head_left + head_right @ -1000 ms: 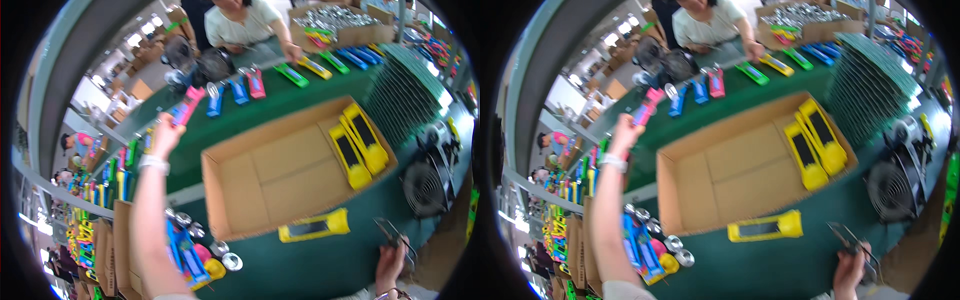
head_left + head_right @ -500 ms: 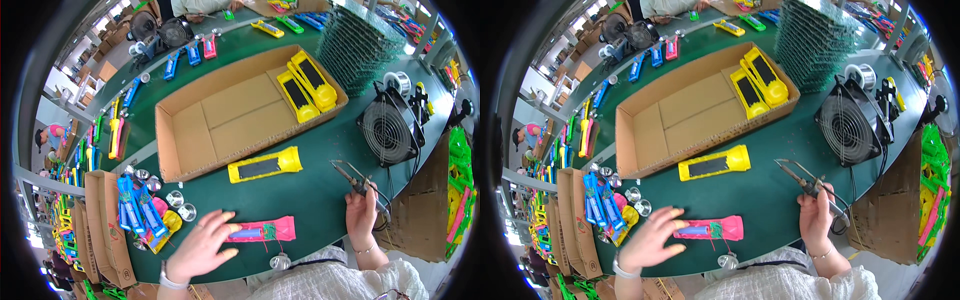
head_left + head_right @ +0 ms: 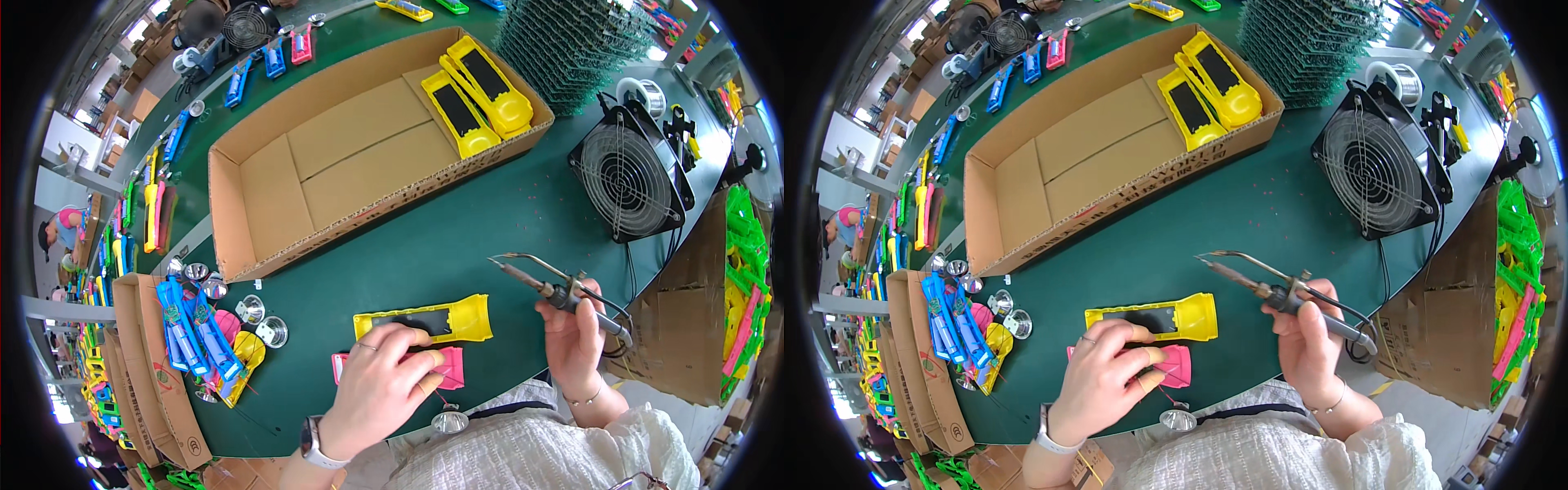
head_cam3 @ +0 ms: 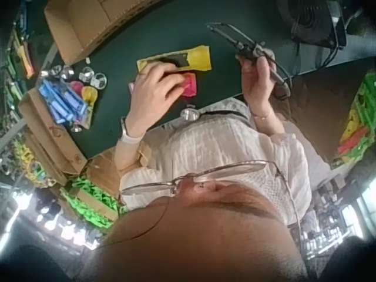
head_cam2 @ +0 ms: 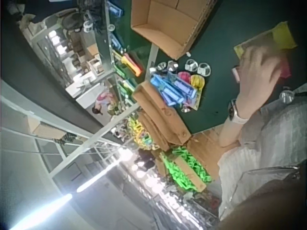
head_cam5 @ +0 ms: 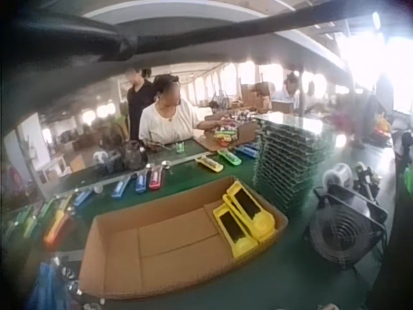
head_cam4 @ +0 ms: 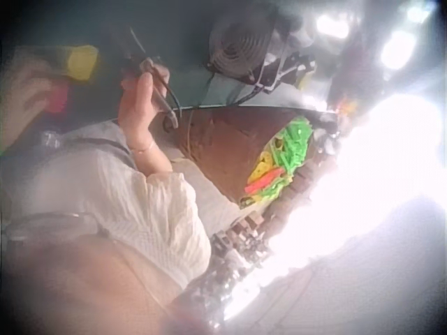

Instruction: The person solders electronic components inside flashlight casings using a soldering iron, fits the plastic housing pieces together by hand, and places the assembled flashlights onto the assembly line.

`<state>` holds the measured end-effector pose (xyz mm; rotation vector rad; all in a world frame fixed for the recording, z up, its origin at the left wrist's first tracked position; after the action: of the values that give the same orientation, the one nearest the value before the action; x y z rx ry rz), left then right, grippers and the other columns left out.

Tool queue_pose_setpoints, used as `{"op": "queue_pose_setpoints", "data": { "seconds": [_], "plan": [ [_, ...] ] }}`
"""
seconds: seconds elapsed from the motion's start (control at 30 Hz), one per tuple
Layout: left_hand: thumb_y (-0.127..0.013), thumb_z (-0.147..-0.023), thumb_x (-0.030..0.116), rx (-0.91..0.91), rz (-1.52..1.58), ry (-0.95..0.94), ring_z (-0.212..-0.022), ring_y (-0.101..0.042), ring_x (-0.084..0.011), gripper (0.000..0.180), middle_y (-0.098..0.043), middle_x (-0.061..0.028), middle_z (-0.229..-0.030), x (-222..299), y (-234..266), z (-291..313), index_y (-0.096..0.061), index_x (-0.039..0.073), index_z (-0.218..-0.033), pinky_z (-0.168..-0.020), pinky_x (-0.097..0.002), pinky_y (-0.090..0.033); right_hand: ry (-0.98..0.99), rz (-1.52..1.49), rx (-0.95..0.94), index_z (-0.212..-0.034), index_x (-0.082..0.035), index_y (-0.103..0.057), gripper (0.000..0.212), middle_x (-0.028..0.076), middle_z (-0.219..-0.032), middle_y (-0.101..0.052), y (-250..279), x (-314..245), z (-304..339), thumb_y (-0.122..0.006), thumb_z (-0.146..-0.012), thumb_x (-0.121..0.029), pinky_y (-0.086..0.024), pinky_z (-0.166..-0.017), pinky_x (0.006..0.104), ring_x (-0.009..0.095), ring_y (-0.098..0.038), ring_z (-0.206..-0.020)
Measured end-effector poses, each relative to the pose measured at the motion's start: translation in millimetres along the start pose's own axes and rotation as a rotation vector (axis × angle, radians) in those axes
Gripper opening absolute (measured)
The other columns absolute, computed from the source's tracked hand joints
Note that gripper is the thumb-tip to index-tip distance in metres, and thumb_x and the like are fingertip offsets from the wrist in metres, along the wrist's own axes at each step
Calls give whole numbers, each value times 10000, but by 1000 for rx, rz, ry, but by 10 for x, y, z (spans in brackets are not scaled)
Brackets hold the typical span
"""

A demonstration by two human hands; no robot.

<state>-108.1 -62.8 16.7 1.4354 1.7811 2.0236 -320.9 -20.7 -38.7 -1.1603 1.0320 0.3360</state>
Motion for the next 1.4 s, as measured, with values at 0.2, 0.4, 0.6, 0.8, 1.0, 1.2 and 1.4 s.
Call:
{"op": "queue_pose_setpoints", "data": {
  "seconds": [0.2,0.4,0.6,0.8,1.0,1.2,1.4],
  "plan": [
    [-693,-654,48,240,72,159,-731,-561,-219,124,-588,-43,-806,-86,-118,72,-609,60,-745,-633,-323,-455,-170,-92,-205,-1005,-91,-450,148,34,-978,-547,-326,325,39,-474,-903,-196,-310,-1004,438,206,-544,-1003],
    [-676,-667,12,355,56,292,-630,-554,-219,103,-592,-65,-698,-248,10,134,-606,32,-740,-554,-305,-437,-343,-176,-170,-965,-63,-444,174,50,-951,-552,-583,499,165,-513,-890,-204,-239,-1063,455,168,-550,-970],
    [-644,-696,2,186,107,397,-595,-583,-201,55,-590,-84,-696,-329,39,72,-605,8,-735,-529,-278,-458,-268,65,-305,-950,-29,-452,314,118,-849,-593,-331,345,74,-629,-823,-255,-479,-590,244,137,-573,-656],
    [-615,-734,-34,139,269,408,-643,-624,-159,43,-632,-108,-764,-381,32,107,-583,-48,-759,-593,-245,-492,-272,153,-297,-883,-26,-434,375,100,-721,-571,-151,106,-36,-668,-779,-300,-448,-518,219,125,-556,-568],
    [-618,-734,-30,189,455,531,-652,-629,-155,50,-637,-111,-772,-461,-8,178,-586,-47,-768,-598,-240,-493,-231,153,-322,-868,-24,-438,373,99,-705,-570,-112,70,-108,-669,-775,-302,-438,-510,214,121,-555,-555],
    [-650,-704,-5,178,158,377,-610,-608,-190,76,-612,-86,-719,-310,21,91,-606,19,-762,-553,-266,-470,-318,181,-297,-876,-11,-453,348,102,-734,-580,-130,157,-76,-662,-783,-273,-446,-524,213,122,-568,-584],
    [-676,-670,66,149,-132,329,-602,-571,-240,93,-579,-60,-676,-175,-8,-15,-585,63,-687,-551,-329,-445,-356,227,-348,-861,-11,-470,326,102,-744,-596,-176,147,-69,-672,-774,-251,-457,-550,222,123,-575,-605]
  ]
}}
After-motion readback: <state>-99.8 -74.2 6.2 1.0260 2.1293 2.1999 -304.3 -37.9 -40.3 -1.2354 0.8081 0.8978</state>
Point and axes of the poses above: each hand's wrist, its own z-axis away from the middle knuckle, its own y-axis out of the back of the hand, x = y × z, the point moved 7 cm from there along -z, towards the middle knuckle
